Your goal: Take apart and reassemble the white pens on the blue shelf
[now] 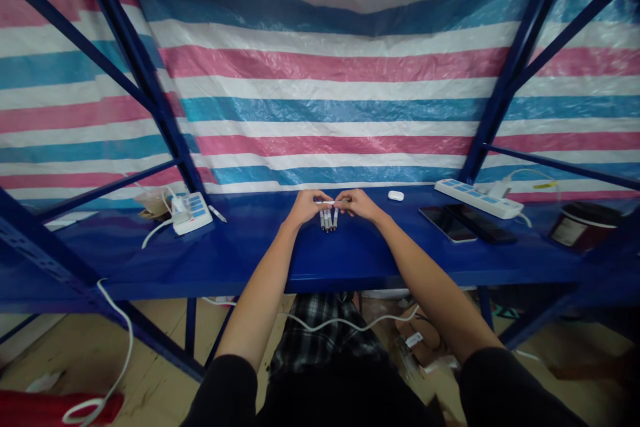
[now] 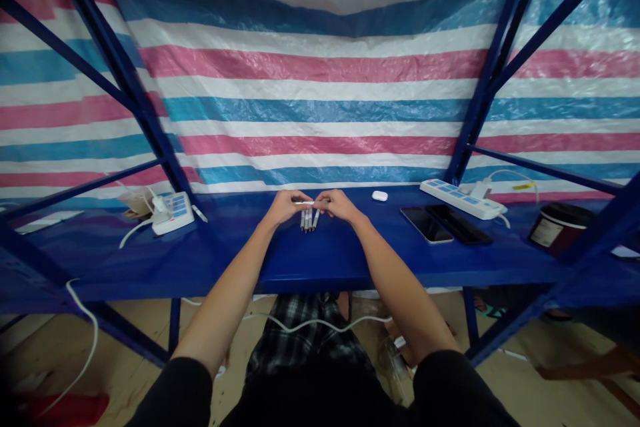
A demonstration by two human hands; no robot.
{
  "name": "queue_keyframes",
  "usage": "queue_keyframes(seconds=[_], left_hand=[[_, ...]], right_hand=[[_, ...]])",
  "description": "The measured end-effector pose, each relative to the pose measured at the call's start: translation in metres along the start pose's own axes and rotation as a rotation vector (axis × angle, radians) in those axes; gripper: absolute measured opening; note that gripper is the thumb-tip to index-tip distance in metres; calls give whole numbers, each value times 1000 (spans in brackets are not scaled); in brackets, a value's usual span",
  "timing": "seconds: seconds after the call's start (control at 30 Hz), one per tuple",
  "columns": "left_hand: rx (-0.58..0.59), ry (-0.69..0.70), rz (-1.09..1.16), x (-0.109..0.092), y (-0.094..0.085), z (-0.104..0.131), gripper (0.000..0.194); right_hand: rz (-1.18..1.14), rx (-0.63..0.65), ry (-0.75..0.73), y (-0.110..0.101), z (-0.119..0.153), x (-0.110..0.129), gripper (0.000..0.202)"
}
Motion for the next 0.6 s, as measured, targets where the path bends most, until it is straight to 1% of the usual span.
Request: queue_keyframes(seconds=[0.07, 0.1, 0.17, 0.2, 0.23, 0.27, 0.33, 0.37, 0.4, 0.43, 0.47, 0.53, 0.6], left_hand=[[-62, 29, -10, -2, -4, 0, 22], [-127, 40, 11, -3, -7, 0, 27], [-268, 16, 150, -4, -13, -2, 43], [-295, -24, 267, -3, -14, -3, 49], [-272, -73, 410, -2, -13, -5, 51], [-205, -122, 565, -2, -11, -6, 48], [-49, -186, 882, -3, -7, -9, 35], [-7, -199, 1029, -4, -7, -9, 31], [-10, -206, 1166, -3, -10, -9, 29], [-50, -213, 1283, -2, -14, -9, 30], [-67, -228, 1373, 1, -18, -8, 35], [-63, -284, 1490, 7, -27, -5, 46], [-97, -335, 1546, 14, -35, -3, 49]], right_hand=[[-29, -23, -1, 1, 0, 2, 35], [-51, -46, -4, 1, -1, 3, 36], [-108, -98, -18, 3, -2, 6, 39], [-143, -117, -24, 5, -3, 8, 40], [-180, -124, -28, 7, -4, 10, 42], [-219, -117, -29, 10, -5, 12, 43], [-298, -74, -20, 17, -7, 16, 48], [-332, -54, -12, 19, -8, 18, 50], [-359, -42, -3, 21, -9, 19, 52], [-377, -40, 8, 21, -9, 19, 54], [-387, -46, 20, 21, -9, 19, 56], [-391, -67, 44, 19, -9, 17, 58], [-387, -80, 65, 16, -8, 16, 58]])
Point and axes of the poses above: each hand's wrist, its own z-axis away from the middle knuckle, its own y-axis out of the palm, x = y × z, the point moved 3 cm from there along -z, towards the middle knuckle, and after that the axes turned 12 degrees about -y, right-handed, at the moved point
